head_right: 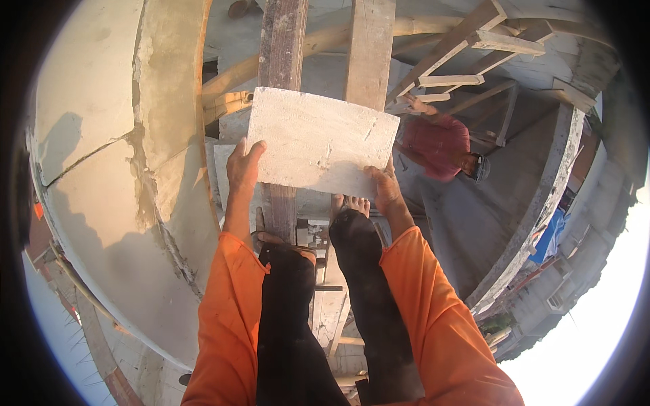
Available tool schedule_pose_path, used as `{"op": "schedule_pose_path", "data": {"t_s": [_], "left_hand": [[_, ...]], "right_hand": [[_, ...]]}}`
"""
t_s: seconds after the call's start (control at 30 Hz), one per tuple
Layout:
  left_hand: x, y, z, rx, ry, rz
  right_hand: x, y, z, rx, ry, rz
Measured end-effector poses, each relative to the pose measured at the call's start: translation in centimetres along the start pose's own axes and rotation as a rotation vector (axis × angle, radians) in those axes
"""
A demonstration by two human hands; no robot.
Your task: The person applies mortar to a concrete beam using a trowel and lays lightweight concrete bricks to build a wall. The person spreads mortar from a bucket onto the beam and the side of a brick, then positions the brick and taps it into place with the handle of the trowel.
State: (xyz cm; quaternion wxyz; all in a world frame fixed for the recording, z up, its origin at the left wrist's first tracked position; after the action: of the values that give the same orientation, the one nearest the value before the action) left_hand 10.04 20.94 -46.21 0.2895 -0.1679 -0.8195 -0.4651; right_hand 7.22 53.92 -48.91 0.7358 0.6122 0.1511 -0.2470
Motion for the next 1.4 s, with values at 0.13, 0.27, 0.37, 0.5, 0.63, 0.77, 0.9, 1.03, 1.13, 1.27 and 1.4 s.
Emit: {"op": "schedule_pose_path", "data": {"t_s": [0.13,0.27,0.37,0.5,0.63,0.77,0.9,1.03,1.13,1.27,1.4], "left_hand": [[1.2,-0.4,0.6,-0.119,-0.092,0.016],[-0.6,1.2,-0.9,-0.13,-0.273,0.116],[-1.6,7.6,-2.0,-0.015,-0.437,0.238],[-8.6,20.2,-4.6,-0.2,-0.35,-0.035],[-11.0,33.4,-9.9,-0.393,-0.435,-0.194],[-10.6,43.6,-16.2,-0.462,-0.354,-0.299],[-9.4,49.3,-19.4,-0.502,-0.138,-0.414],[-5.7,52.2,-21.1,-0.502,-0.147,-0.376],[-4.4,53.3,-20.3,-0.452,-0.213,-0.343],[-5.6,53.3,-19.9,-0.366,-0.107,-0.3],[-2.8,52.9,-20.3,-0.343,0.019,-0.355]], "right_hand": [[-0.6,-0.1,0.4,-0.032,-0.01,-0.04],[-3.7,2.2,1.5,0.118,0.531,-0.004],[-5.5,5.8,-0.6,0.213,1.081,-0.046],[-5.1,14.4,0.1,0.018,1.212,-0.076],[-4.5,26.5,1.8,-0.246,1.433,0.061],[-2.7,35.3,2.8,-0.398,1.48,0.265],[-5.7,40.5,6.8,-0.38,1.581,0.282],[-6.4,43.6,7.9,-0.453,1.729,0.29],[-7.4,46.8,10.3,-0.478,1.856,0.326],[-8.4,48.8,14.3,-0.508,1.998,0.33],[-8.0,48.5,14.8,-0.619,2.097,0.262]]}}
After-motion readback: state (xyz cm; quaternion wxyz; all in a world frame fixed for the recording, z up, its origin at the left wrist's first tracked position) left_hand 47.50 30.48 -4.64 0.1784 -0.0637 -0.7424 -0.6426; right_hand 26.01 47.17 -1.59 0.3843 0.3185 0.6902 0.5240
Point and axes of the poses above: each hand's wrist, its own y-axis away from the middle knuckle, its own z-axis out of the palm, x = y × z, the point moved 8 cm from there along -y, towards the middle knuckle, and after that the axes turned 1 degree about z, right-handed, at the moved point
